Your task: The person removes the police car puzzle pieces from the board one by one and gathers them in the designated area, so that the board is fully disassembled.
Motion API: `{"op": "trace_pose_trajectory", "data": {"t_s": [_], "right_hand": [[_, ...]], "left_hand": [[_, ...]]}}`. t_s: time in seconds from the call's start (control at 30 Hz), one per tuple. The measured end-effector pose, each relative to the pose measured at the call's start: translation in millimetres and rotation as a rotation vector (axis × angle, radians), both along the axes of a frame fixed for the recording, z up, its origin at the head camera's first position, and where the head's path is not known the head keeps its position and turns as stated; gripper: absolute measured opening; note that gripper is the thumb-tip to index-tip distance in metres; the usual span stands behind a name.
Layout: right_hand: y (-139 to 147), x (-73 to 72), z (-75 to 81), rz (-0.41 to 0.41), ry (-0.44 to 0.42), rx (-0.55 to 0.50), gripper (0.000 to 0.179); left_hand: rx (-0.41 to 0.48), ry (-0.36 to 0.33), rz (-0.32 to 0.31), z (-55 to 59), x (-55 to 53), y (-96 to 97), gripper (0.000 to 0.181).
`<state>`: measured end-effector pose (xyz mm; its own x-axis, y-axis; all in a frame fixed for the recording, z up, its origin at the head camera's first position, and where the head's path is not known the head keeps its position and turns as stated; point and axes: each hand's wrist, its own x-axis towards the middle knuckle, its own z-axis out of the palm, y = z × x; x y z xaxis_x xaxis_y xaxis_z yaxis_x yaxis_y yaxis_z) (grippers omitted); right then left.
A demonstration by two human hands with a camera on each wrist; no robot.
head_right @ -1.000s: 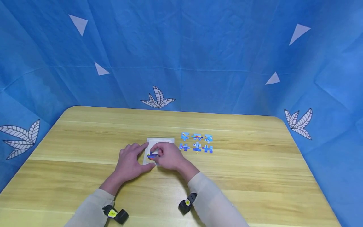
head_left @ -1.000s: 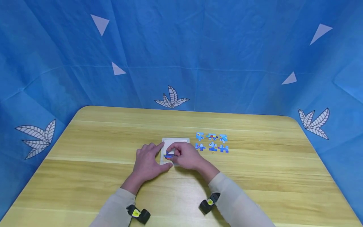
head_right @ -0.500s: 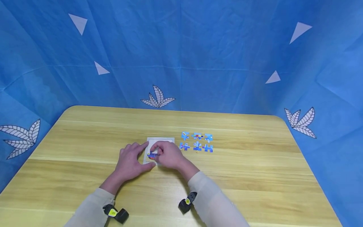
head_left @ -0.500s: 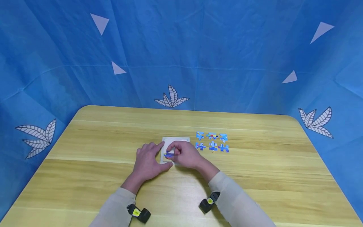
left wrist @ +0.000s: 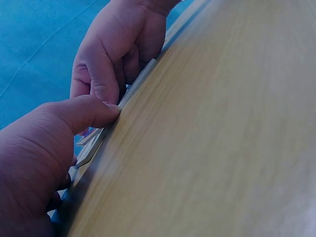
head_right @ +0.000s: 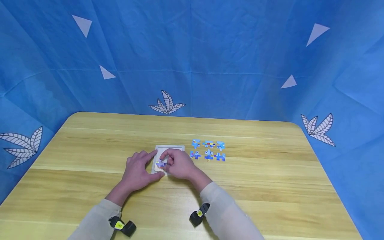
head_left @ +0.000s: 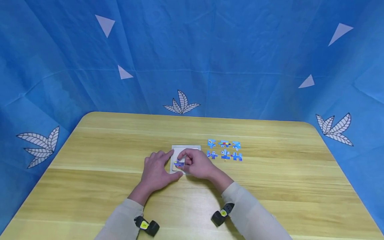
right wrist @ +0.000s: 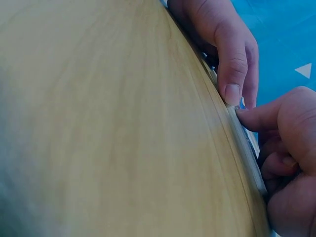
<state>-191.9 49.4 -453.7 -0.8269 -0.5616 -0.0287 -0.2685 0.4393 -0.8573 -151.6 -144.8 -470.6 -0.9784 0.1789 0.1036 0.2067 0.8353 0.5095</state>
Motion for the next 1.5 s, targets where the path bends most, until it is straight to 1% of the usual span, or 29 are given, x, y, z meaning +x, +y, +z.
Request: {"op": "trace_pose_trajectory", "data": {"t_s": [0.13, 0.23, 0.43, 0.7, 0.83, 0.97, 1.03, 1.13, 1.27, 1.5], "right_hand": [[1.9, -0.6, -1.9, 0.001, 0.013, -0.010, 0.025], [3.3, -0.9, -3.0, -0.004, 0.006, -0.021, 0.025], [4.5, -2.4, -5.4, -0.046, -0.012, -0.030, 0.021], [2.4, -2.9, -4.8, -0.063, 0.020, -0.009, 0.017], [0.1, -2.3, -4.3, -0.104, 0.034, 0.021, 0.013], [-0.9, -0.8, -3.0, -0.140, 0.025, 0.029, 0.011], [-0.4, -0.2, -2.6, -0.134, 0.017, 0.019, 0.013], [1.2, 0.1, -2.0, -0.098, 0.015, 0.003, 0.016], [2.8, -0.1, -1.5, -0.059, 0.014, 0.014, 0.020], [2.6, -0.7, -1.6, -0.052, 0.019, 0.017, 0.020]], "left_hand": [[0.000, 0.001, -0.002, 0.4, 0.0, 0.3, 0.089], [-0.001, 0.002, -0.002, 0.4, 0.0, 0.3, 0.089], [-0.003, 0.008, -0.004, -0.8, 0.2, 0.1, 0.089], [-0.003, 0.001, 0.001, 0.4, 0.1, 0.0, 0.090], [-0.008, -0.016, 0.002, 1.5, 0.6, 0.2, 0.091], [-0.011, -0.029, 0.003, 2.1, 1.1, 0.3, 0.092], [-0.012, -0.028, 0.003, 2.4, 1.3, 0.2, 0.091], [-0.012, -0.019, 0.003, 2.5, 1.3, 0.1, 0.090], [-0.010, -0.005, 0.001, 2.5, 1.0, -0.2, 0.089], [-0.005, 0.003, -0.002, 1.6, 0.8, -0.5, 0.089]]}}
